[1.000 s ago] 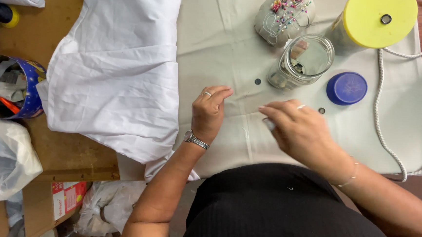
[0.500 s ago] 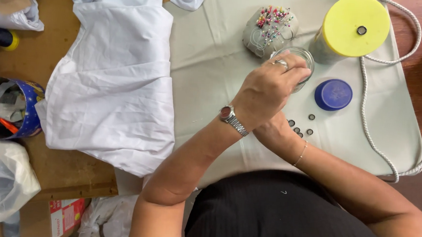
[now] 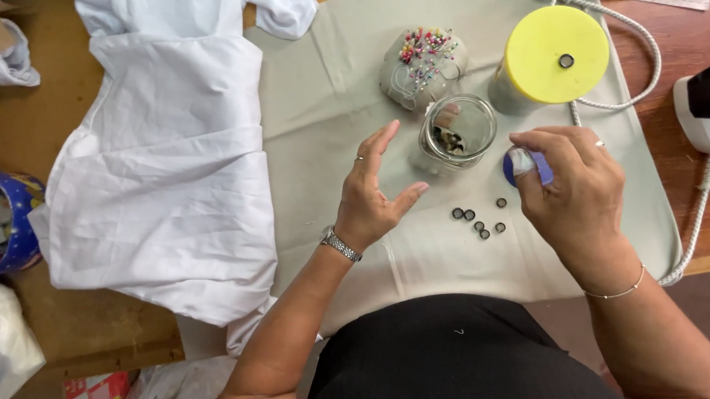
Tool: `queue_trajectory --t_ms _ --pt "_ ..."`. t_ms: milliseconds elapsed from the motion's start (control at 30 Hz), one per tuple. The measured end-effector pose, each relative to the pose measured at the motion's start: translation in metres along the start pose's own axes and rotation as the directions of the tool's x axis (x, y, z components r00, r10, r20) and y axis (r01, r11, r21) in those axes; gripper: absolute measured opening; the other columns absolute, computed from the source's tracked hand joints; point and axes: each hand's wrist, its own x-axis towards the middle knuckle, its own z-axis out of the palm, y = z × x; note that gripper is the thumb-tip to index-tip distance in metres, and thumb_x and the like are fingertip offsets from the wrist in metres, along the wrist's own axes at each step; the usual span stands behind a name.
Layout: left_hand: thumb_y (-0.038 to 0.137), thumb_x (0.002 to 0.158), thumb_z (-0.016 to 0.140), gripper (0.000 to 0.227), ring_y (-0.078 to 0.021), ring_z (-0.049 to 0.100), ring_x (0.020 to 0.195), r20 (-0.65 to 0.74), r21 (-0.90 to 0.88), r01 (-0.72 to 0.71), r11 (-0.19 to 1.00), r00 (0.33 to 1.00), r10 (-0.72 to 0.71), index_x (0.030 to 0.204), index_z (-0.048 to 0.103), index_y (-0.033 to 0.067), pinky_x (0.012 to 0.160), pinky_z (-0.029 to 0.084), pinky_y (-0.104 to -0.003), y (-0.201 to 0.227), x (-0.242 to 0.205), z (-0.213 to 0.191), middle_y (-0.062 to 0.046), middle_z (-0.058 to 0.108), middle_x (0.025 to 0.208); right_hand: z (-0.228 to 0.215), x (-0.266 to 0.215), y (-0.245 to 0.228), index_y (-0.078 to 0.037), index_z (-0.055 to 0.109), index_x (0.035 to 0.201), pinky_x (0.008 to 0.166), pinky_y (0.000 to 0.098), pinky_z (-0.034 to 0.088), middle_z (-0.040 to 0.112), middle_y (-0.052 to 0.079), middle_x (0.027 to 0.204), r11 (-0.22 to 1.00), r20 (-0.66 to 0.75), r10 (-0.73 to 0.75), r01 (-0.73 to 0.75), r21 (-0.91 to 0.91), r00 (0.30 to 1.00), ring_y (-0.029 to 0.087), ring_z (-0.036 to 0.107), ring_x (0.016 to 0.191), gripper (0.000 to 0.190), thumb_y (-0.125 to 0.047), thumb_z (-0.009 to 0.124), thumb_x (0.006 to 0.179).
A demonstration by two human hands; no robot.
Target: Sorting various buttons on a table and transferring them from a plastic bowl into a glass jar.
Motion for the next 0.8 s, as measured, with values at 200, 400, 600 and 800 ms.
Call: queue_trajectory --t_ms 200,400,600,800 --pt "0.051 0.079 0.088 0.116 -0.0321 0.041 0.154 -0.017 0.102 0.006 0.995 1.0 -0.005 0.161 0.02 0.0063 0.129 0.04 -0.044 -0.009 0.0 0.043 -0.017 0.037 0.164 0.038 -0.077 0.07 -0.019 0.052 0.149 0.102 0.0601 0.044 0.045 0.014 0.154 0.802 0.504 0.565 -0.294 -0.519 0.653 0.048 0.051 0.128 0.09 -0.064 0.074 0.074" --pt "0.056 0.074 0.089 0.118 -0.0335 0.052 0.148 -0.133 0.167 0.004 0.986 0.991 0.019 0.158 0.024 0.004 0.126 0.046 -0.041 -0.022 0.012 0.076 -0.016 0.043 0.16 0.039 -0.072 0.081 -0.007 0.062 0.131 0.099 0.0505 0.045 0.06 0.019 0.141 0.877 0.39 0.45 -0.315 -0.362 0.803 0.048 0.056 0.109 0.07 -0.039 0.08 0.072" --pt "0.036 0.076 0.096 0.108 -0.0277 0.054 0.146 -0.119 0.084 0.064 0.994 0.991 -0.054 0.156 0.029 0.0088 0.122 0.05 -0.036 -0.025 0.012 0.074 -0.01 0.047 0.158 -0.016 -0.018 0.048 -0.005 0.053 0.132 0.089 0.0475 0.045 0.062 0.018 0.127 0.731 0.392 0.663 -0.665 -0.155 0.638 0.035 0.058 0.109 0.058 -0.029 0.078 0.086" --pt "0.054 0.073 0.091 0.103 -0.024 0.058 0.141 -0.068 0.328 -0.088 0.941 0.991 0.117 0.151 0.039 0.0123 0.118 0.049 -0.044 0.0 0.01 0.068 -0.006 0.055 0.153 -0.037 0.029 0.016 0.008 0.036 0.146 0.093 0.047 0.051 0.054 0.037 0.14 0.935 0.22 0.091 -0.159 0.317 0.971 0.044 0.057 0.119 0.059 -0.015 0.068 0.103"
